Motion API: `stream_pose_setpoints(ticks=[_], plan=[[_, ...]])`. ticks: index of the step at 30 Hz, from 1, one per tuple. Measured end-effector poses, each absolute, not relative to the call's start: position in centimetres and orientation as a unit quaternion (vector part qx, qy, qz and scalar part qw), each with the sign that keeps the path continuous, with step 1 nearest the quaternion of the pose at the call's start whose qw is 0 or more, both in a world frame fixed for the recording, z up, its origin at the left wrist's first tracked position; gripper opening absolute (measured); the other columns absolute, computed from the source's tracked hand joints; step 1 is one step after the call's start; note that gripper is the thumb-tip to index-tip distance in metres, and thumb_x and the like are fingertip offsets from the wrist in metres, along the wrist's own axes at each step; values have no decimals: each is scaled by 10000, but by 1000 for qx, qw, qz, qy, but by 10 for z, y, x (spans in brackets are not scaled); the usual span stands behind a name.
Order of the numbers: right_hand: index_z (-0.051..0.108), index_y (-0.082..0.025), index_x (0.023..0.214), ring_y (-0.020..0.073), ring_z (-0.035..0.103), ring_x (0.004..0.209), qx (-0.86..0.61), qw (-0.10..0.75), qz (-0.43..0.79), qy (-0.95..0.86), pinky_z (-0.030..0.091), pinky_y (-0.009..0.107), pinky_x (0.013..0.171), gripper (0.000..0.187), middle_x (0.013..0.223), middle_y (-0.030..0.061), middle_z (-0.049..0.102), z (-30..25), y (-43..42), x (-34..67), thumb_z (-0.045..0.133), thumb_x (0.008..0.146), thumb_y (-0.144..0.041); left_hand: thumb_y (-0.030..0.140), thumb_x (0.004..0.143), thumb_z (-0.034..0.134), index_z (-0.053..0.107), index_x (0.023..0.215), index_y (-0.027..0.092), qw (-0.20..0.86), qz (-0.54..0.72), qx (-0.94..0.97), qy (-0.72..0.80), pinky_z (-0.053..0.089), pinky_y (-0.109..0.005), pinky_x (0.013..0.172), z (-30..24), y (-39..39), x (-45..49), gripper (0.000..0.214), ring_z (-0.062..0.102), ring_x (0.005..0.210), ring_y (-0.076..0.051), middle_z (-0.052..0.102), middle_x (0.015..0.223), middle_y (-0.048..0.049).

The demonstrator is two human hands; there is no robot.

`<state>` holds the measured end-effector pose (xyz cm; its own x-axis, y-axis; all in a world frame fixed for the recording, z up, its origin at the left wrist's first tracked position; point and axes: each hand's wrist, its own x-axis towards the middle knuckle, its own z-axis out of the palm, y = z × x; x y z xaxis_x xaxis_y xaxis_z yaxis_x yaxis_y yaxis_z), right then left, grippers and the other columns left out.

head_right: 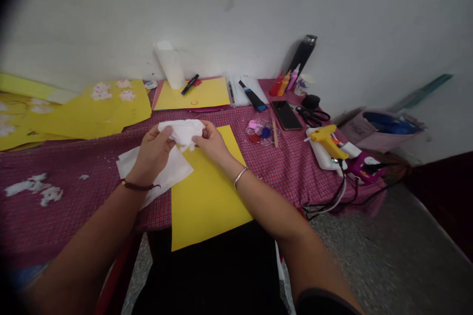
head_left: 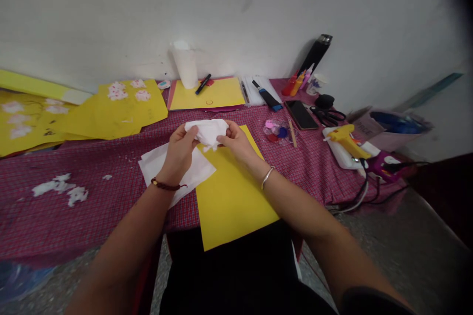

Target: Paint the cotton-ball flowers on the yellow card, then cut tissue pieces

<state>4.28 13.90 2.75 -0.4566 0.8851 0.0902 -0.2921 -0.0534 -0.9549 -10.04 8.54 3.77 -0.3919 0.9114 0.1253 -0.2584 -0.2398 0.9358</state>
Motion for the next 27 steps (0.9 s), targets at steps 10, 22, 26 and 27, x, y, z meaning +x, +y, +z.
stream_pose_setpoints(ticks=[10, 22, 26, 27], plan=[[508, -200, 703, 95, 493, 593, -305, 432, 660, -533, 431, 229, 573, 288, 667, -40, 564, 23, 139, 47, 740, 668, -367, 388, 800, 650, 515, 735, 209, 312, 728, 334, 511, 424, -220, 546, 39, 87, -116, 234, 494, 560, -94, 537, 648, 36], [582, -191, 807, 115, 524, 636, -313, 439, 668, -514, 436, 237, 579, 365, 733, -18, 614, 26, 140, 47, 761, 644, -464, 412, 859, 581, 564, 752, 202, 294, 674, 406, 542, 349, -204, 480, 29, 83, -105, 236, 434, 545, -96, 502, 640, 26], [553, -184, 761, 78, 438, 544, -346, 505, 618, -492, 355, 213, 516, 312, 641, -53, 530, 24, 142, 46, 718, 668, -431, 413, 859, 583, 558, 750, 202, 312, 662, 413, 543, 338, -200, 469, 29, 83, -102, 239, 420, 537, -95, 500, 631, 29], [545, -185, 755, 71, 418, 528, -349, 518, 611, -486, 339, 209, 505, 298, 623, -61, 505, 24, 142, 46, 706, 678, -423, 405, 859, 584, 552, 741, 203, 318, 665, 409, 538, 334, -201, 466, 29, 83, -102, 236, 418, 531, -95, 495, 621, 31]])
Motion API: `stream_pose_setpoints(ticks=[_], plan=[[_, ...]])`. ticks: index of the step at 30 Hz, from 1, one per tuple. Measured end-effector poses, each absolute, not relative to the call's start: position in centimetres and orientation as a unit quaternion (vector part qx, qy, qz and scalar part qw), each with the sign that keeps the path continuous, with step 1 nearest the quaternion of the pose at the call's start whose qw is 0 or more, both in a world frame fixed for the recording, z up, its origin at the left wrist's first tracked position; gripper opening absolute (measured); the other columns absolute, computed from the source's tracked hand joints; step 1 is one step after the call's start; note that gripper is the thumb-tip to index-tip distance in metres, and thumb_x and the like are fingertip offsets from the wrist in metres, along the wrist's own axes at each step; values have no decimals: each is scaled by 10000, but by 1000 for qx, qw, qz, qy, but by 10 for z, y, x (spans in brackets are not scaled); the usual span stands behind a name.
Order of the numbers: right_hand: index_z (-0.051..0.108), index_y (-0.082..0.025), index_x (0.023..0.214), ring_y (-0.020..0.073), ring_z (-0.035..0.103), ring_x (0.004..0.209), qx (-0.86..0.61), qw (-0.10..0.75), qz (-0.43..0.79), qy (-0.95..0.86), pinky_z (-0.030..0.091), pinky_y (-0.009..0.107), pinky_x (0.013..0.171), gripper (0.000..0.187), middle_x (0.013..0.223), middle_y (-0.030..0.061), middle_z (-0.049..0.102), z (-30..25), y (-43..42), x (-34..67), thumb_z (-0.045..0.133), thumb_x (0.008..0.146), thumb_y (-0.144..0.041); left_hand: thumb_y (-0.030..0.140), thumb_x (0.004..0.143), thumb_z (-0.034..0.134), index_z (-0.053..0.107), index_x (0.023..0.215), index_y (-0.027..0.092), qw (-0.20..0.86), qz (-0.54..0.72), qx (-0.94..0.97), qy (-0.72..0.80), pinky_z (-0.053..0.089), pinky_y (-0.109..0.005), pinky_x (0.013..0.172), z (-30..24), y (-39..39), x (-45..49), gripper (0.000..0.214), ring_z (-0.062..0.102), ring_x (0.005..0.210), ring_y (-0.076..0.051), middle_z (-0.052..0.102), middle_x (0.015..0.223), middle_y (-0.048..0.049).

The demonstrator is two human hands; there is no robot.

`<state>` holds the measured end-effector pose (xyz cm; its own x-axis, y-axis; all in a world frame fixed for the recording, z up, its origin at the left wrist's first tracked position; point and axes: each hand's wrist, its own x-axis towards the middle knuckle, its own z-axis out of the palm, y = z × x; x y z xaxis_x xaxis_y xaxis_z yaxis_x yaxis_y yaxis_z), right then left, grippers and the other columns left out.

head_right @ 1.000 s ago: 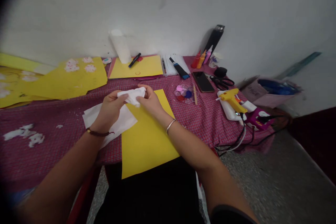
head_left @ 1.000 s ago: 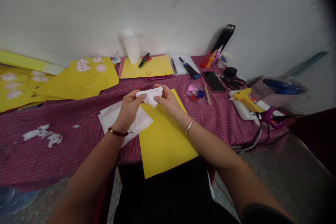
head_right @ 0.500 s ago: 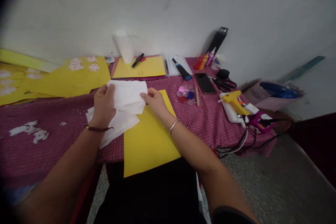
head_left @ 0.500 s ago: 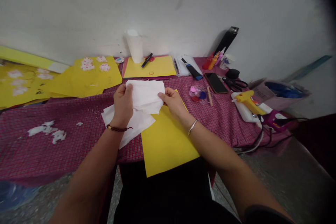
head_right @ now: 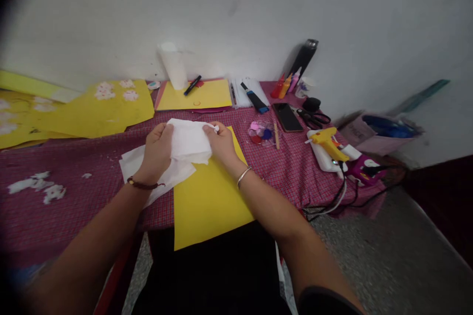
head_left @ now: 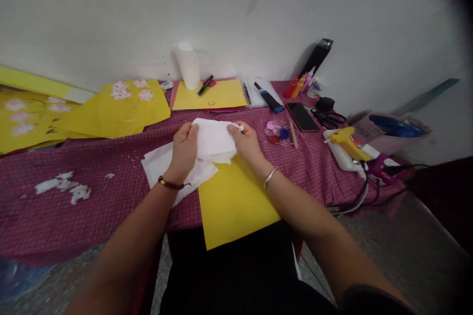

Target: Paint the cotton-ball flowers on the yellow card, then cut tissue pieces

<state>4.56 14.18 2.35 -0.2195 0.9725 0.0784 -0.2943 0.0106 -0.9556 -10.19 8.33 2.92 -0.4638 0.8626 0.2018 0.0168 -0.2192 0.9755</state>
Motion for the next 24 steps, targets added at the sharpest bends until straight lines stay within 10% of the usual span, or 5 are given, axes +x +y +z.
stream_pose_setpoints(ticks=[13, 24], plan=[[481, -209, 785, 75, 398, 545, -364, 569, 566, -473, 355, 212, 528, 282, 663, -54, 450, 26, 156, 57, 631, 757, -446, 249, 583, 814, 658, 873, 163, 570, 552, 431, 429, 495, -271, 669, 35, 80, -97, 341, 624, 700, -144, 686, 783, -18], [524, -233, 858, 132, 557, 674, -321, 546, 626, -455, 447, 250, 587, 347, 761, -5, 586, 32, 154, 60, 603, 787, -563, 250, 744, 675, 541, 736, 184, 450, 669, 313, 502, 374, -201, 445, 35, 85, -99, 150, 449, 471, -79, 545, 606, 34]])
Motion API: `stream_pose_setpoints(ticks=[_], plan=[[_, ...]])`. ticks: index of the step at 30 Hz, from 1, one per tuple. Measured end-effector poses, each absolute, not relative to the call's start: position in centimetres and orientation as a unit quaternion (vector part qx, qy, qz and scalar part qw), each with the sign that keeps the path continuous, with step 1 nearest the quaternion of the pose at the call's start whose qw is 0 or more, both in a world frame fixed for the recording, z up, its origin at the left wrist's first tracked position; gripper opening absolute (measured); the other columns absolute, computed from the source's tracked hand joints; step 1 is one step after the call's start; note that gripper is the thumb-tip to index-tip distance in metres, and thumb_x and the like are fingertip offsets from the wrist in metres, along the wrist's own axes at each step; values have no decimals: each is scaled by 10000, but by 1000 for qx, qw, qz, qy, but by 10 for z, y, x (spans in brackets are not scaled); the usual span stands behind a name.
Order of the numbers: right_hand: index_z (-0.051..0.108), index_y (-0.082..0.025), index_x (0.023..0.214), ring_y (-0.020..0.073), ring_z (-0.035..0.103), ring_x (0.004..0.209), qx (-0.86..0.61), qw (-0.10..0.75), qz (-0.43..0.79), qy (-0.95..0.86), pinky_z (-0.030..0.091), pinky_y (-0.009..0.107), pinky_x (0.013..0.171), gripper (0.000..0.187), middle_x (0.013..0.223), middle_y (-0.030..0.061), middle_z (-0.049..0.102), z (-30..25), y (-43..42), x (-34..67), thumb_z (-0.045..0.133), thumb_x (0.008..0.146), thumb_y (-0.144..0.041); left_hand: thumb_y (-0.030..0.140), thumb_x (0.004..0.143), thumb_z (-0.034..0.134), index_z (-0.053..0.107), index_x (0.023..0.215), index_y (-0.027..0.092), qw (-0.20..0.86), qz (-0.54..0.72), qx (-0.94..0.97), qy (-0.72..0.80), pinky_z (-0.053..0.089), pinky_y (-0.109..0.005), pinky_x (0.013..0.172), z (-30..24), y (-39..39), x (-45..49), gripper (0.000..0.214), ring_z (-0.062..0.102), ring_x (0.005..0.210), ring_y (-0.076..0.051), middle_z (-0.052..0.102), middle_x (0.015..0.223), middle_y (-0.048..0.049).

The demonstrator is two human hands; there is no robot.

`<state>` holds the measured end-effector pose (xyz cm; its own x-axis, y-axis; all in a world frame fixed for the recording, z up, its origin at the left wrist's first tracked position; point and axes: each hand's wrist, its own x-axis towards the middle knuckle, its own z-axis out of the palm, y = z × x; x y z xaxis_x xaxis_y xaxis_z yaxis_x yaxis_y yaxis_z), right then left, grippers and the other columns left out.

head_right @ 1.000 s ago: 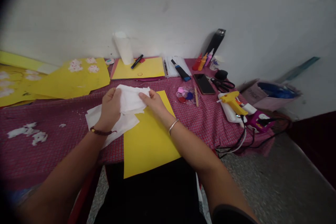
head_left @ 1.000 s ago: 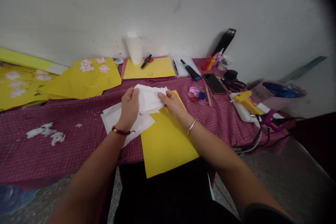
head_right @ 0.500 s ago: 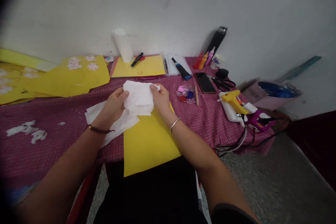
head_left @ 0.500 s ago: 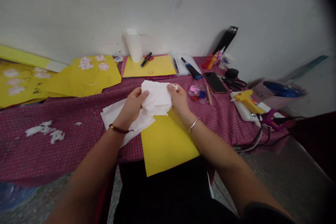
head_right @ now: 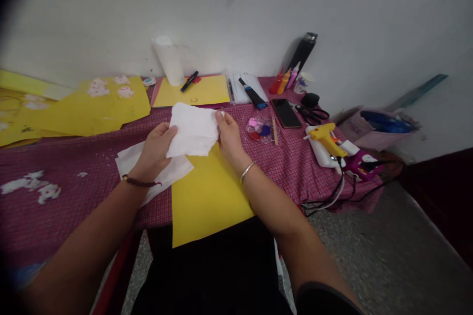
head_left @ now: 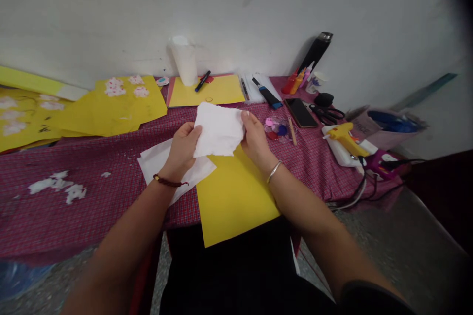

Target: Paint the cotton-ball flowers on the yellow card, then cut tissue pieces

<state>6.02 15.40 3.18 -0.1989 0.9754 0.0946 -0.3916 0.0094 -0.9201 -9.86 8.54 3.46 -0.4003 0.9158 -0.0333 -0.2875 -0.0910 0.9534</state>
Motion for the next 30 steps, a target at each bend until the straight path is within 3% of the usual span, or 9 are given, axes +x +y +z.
stream_pose_setpoints(ticks=[3, 6, 8, 11, 15, 19, 24, 27, 30], plan=[[547, -246, 965, 162, 619, 767, -266, 472, 693, -476, 503, 279, 621, 441, 875, 18, 652, 32, 143, 54, 572, 778, -644, 256, 764, 644, 536, 742, 185, 385, 710, 293, 512, 397, -203, 488, 32, 89, -101, 131, 469, 509, -83, 545, 625, 37], [561, -220, 928, 128, 591, 635, -280, 426, 713, -482, 500, 247, 527, 481, 821, -4, 654, 28, 135, 46, 759, 634, -544, 265, 767, 630, 543, 758, 181, 337, 733, 305, 507, 408, -209, 512, 27, 93, -103, 121, 486, 536, -90, 564, 650, 30], [564, -196, 849, 87, 513, 511, -321, 428, 691, -486, 434, 205, 418, 448, 706, -33, 613, 24, 135, 42, 804, 584, -467, 277, 765, 634, 552, 763, 181, 321, 730, 332, 503, 403, -211, 511, 24, 95, -107, 127, 486, 538, -91, 569, 655, 27], [542, -187, 738, 52, 387, 409, -350, 452, 649, -502, 296, 176, 314, 349, 565, -71, 502, 20, 143, 45, 753, 638, -446, 262, 758, 643, 550, 758, 184, 307, 738, 346, 492, 410, -210, 535, 23, 97, -115, 121, 499, 554, -90, 580, 670, 26], [505, -197, 679, 42, 343, 398, -359, 470, 626, -508, 277, 175, 303, 320, 546, -85, 453, 19, 153, 54, 698, 663, -451, 239, 757, 645, 540, 737, 184, 296, 753, 332, 485, 406, -200, 531, 27, 97, -123, 120, 491, 540, -80, 574, 659, 30], [505, -196, 688, 47, 377, 432, -364, 461, 622, -518, 322, 173, 336, 309, 577, -78, 473, 19, 153, 56, 682, 658, -449, 283, 753, 676, 554, 737, 184, 376, 734, 312, 473, 351, -182, 433, 32, 94, -124, 158, 438, 458, -61, 533, 605, 44], [508, -193, 682, 47, 371, 422, -370, 461, 622, -514, 318, 175, 346, 295, 557, -81, 465, 22, 150, 56, 678, 649, -431, 432, 721, 710, 456, 622, 208, 496, 691, 290, 439, 226, -193, 329, 37, 89, -125, 354, 250, 323, -34, 377, 461, 88], [506, -199, 689, 55, 373, 418, -369, 458, 623, -515, 312, 185, 349, 294, 541, -85, 453, 23, 151, 56, 676, 645, -435, 438, 684, 718, 534, 689, 204, 517, 681, 288, 431, 396, -233, 425, 42, 86, -123, 298, 448, 395, -90, 504, 501, 48], [502, -204, 701, 60, 369, 426, -372, 450, 616, -529, 307, 192, 362, 284, 554, -85, 450, 21, 152, 57, 658, 660, -438, 401, 640, 725, 606, 815, 184, 507, 698, 288, 415, 508, -298, 638, 46, 84, -121, 302, 647, 659, -177, 653, 664, -8]])
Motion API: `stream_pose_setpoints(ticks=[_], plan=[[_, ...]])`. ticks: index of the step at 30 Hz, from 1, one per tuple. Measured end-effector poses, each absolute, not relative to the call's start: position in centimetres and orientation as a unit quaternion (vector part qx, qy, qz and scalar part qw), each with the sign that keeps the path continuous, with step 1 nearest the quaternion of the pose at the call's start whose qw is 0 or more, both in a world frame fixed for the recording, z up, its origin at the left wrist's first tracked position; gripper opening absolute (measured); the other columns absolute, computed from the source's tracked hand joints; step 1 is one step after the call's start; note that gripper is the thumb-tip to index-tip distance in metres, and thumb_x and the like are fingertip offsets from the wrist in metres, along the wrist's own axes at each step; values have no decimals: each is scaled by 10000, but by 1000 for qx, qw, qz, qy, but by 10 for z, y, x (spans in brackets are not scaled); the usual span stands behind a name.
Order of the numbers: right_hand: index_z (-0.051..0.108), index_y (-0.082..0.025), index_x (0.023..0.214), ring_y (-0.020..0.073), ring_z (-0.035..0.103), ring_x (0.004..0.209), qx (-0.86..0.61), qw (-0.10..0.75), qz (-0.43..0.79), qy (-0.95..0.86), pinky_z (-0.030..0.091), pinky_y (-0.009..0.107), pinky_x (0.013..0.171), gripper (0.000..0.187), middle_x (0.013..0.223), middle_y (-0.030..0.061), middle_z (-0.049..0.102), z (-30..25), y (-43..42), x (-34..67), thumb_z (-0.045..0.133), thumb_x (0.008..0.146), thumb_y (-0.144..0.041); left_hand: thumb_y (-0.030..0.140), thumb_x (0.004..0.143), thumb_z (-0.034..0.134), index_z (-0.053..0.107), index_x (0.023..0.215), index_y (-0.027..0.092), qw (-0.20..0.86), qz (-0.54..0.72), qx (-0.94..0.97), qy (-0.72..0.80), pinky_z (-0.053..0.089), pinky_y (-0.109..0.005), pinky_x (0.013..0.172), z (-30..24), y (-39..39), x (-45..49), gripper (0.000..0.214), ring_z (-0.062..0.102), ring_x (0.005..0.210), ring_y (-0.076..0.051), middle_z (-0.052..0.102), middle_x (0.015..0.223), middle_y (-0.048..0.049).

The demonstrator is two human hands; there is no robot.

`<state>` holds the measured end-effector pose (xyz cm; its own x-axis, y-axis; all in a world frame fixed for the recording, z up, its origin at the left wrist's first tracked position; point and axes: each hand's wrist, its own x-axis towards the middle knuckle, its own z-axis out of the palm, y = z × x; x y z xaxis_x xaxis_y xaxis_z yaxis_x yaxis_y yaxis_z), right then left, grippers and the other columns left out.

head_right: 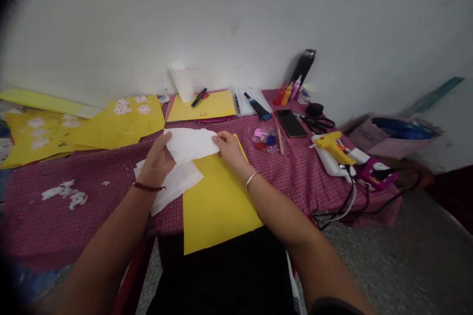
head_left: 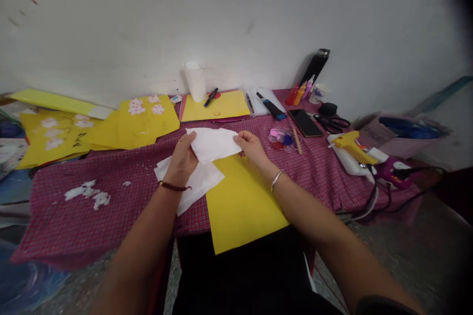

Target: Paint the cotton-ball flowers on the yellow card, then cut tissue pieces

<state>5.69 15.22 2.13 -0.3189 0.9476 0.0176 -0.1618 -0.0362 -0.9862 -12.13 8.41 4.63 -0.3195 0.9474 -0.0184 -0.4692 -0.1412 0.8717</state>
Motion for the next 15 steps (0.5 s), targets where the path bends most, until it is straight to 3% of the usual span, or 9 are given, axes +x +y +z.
stream_pose_setpoints(ticks=[3, 6, 8, 11, 15], plan=[[502, -201, 696, 71, 390, 453, -369, 412, 597, -581, 323, 203, 408, 238, 575, -76, 450, 19, 153, 59, 617, 710, -409, 301, 579, 734, 602, 787, 189, 470, 722, 292, 415, 504, -288, 686, 49, 83, -123, 270, 651, 707, -168, 675, 717, 7], [570, -190, 788, 102, 479, 580, -381, 413, 494, -664, 377, 223, 531, 107, 662, -42, 532, 20, 152, 61, 587, 739, -284, 191, 533, 723, 527, 664, 195, 436, 740, 298, 417, 457, -227, 579, 52, 80, -123, 237, 566, 569, -103, 616, 640, 52], [604, -190, 902, 122, 525, 700, -372, 449, 419, -696, 408, 244, 637, 158, 788, -11, 598, 23, 149, 62, 570, 750, -216, 149, 530, 722, 498, 641, 194, 410, 743, 313, 426, 393, -189, 499, 56, 75, -120, 254, 488, 497, -70, 553, 587, 73], [602, -193, 900, 132, 537, 746, -320, 492, 418, -693, 418, 266, 701, 119, 833, 4, 612, 30, 140, 62, 537, 809, -235, 129, 576, 702, 579, 753, 204, 369, 726, 359, 456, 357, -174, 467, 62, 69, -112, 227, 478, 506, -64, 580, 655, 59], [591, -197, 833, 118, 502, 639, -273, 478, 492, -674, 403, 261, 638, 93, 699, -28, 541, 37, 124, 59, 535, 822, -270, 96, 638, 631, 638, 976, 218, 308, 699, 431, 480, 468, -210, 647, 61, 67, -104, 360, 625, 801, -131, 685, 984, -20]])
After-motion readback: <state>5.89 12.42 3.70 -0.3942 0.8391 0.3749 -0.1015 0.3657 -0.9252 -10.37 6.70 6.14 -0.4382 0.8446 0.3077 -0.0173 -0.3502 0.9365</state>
